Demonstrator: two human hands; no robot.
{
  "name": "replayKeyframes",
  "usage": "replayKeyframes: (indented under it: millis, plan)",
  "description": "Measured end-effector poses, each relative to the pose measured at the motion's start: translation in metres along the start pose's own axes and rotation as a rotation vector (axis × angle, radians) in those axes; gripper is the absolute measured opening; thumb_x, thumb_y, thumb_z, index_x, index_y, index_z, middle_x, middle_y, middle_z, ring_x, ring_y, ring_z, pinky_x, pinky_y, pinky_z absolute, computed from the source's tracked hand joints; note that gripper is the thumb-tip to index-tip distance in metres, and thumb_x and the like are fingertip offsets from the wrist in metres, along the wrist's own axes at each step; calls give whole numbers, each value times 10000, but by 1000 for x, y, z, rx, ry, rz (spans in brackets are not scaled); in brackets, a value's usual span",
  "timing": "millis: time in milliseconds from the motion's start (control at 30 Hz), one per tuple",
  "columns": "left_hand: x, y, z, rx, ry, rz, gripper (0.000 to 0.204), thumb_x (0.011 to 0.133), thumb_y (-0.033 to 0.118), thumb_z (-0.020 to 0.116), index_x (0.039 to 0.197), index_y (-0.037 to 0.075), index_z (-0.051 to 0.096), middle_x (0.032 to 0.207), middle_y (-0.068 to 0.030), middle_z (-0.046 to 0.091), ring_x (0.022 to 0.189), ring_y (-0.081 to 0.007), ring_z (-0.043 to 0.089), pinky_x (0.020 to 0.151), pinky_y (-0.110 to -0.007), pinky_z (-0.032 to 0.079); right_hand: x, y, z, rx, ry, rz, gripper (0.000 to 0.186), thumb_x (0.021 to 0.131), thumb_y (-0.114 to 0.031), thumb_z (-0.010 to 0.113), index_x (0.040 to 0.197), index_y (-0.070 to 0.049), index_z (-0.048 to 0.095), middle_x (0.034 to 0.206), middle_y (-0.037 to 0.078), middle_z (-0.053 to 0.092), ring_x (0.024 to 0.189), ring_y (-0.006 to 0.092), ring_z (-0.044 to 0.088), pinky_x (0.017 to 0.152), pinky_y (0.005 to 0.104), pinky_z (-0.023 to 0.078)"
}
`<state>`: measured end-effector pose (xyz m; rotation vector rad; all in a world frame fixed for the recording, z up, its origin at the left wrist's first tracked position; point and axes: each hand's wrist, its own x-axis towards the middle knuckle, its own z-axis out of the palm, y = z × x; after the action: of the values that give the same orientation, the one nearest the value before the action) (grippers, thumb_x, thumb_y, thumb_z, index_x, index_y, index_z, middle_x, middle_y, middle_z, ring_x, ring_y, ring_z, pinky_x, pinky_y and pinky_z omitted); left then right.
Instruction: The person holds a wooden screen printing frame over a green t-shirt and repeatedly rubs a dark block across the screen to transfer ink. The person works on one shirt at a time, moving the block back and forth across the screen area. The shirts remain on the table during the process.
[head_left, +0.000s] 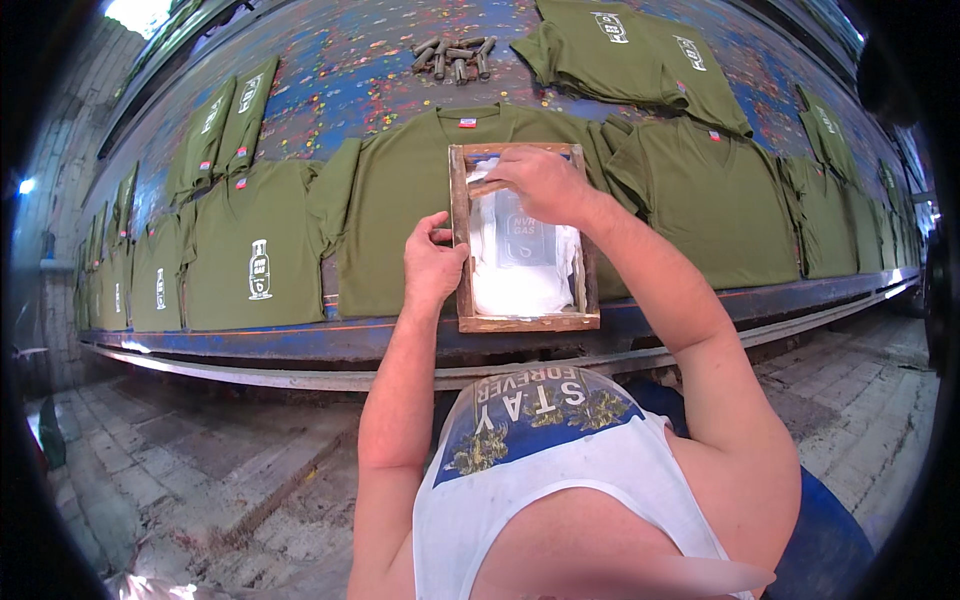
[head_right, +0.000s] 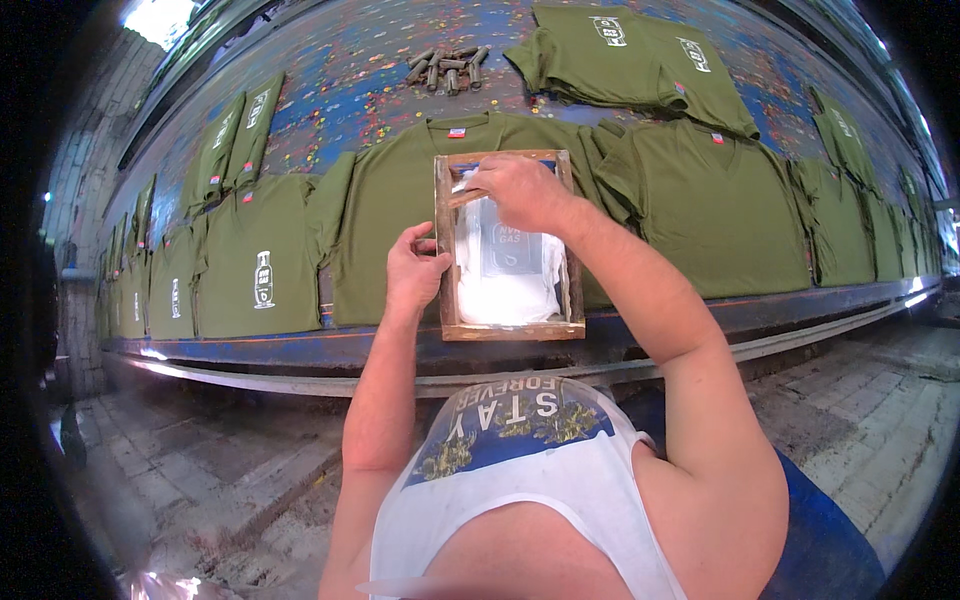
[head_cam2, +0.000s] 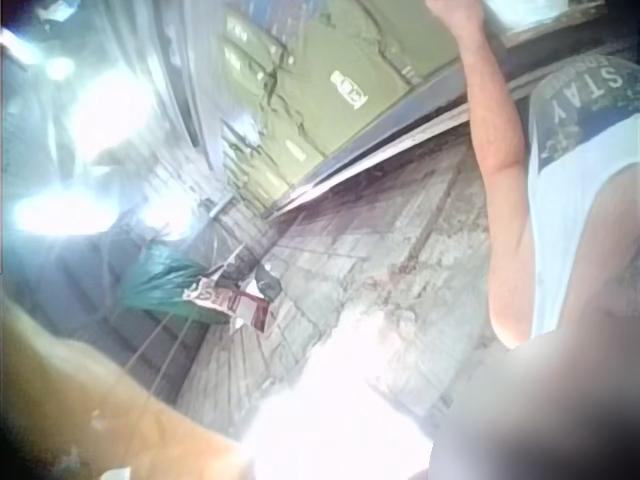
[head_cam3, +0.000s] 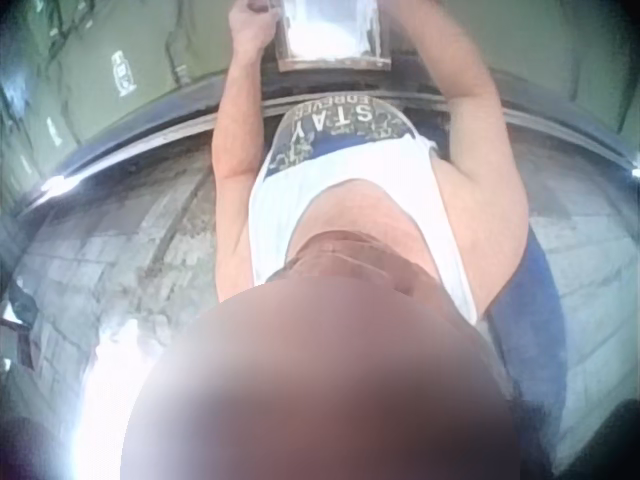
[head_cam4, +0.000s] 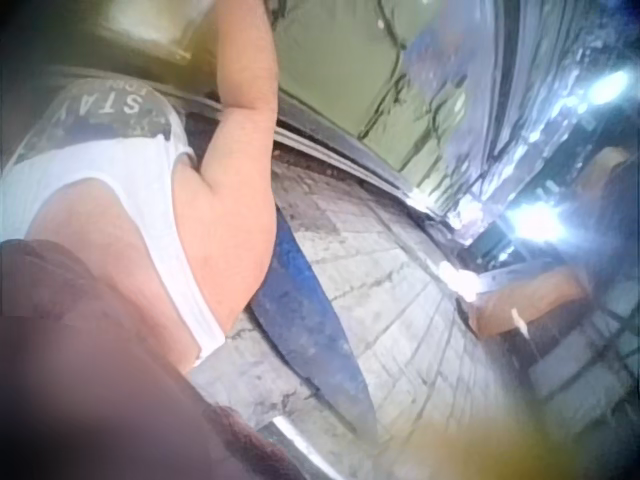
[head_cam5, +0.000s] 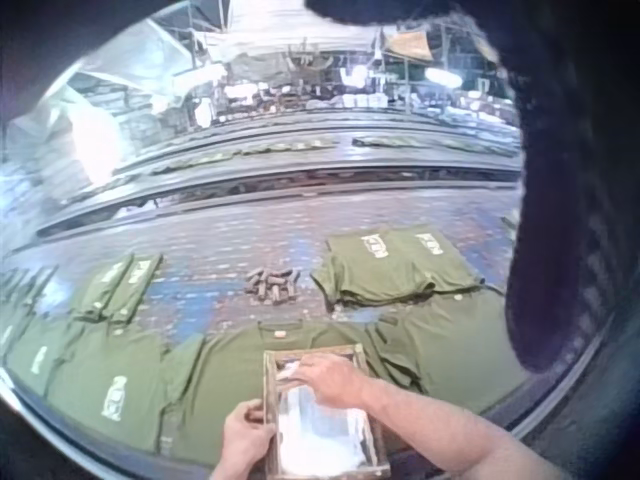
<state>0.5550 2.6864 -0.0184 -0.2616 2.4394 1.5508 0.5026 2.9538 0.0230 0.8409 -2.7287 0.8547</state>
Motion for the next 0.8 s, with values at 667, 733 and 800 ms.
replayKeyframes:
  millis: [667, 733, 800]
  plan:
    - [22, 47, -51, 914, -308, 839, 469, 938, 5, 735, 1407, 34, 731, 1606, -136, 681, 1348, -378, 692, 1121, -517, 566, -48, -14, -6, -63, 62, 119, 399, 865, 40, 737, 1222, -91, 855, 1163, 132, 822, 1127, 383, 783, 988, 500, 624]
    - [27, 49, -52, 911, -304, 895, 467, 916, -20, 714, 1379, 32, 747, 1583, -140, 697, 1323, -372, 708, 1107, -510, 574, -65, -32, -5, -61, -27, 88, 410, 836, 28, 759, 1214, -96, 858, 1147, 124, 821, 1118, 368, 787, 985, 488, 628]
    - [31, 50, -53, 904, -331, 894, 460, 913, -45, 682, 1361, 25, 760, 1571, -153, 704, 1328, -381, 711, 1117, -510, 576, -87, -54, -3, -32, -10, 94, 411, 816, 18, 773, 1200, -98, 861, 1146, 116, 821, 1108, 351, 789, 984, 479, 628]
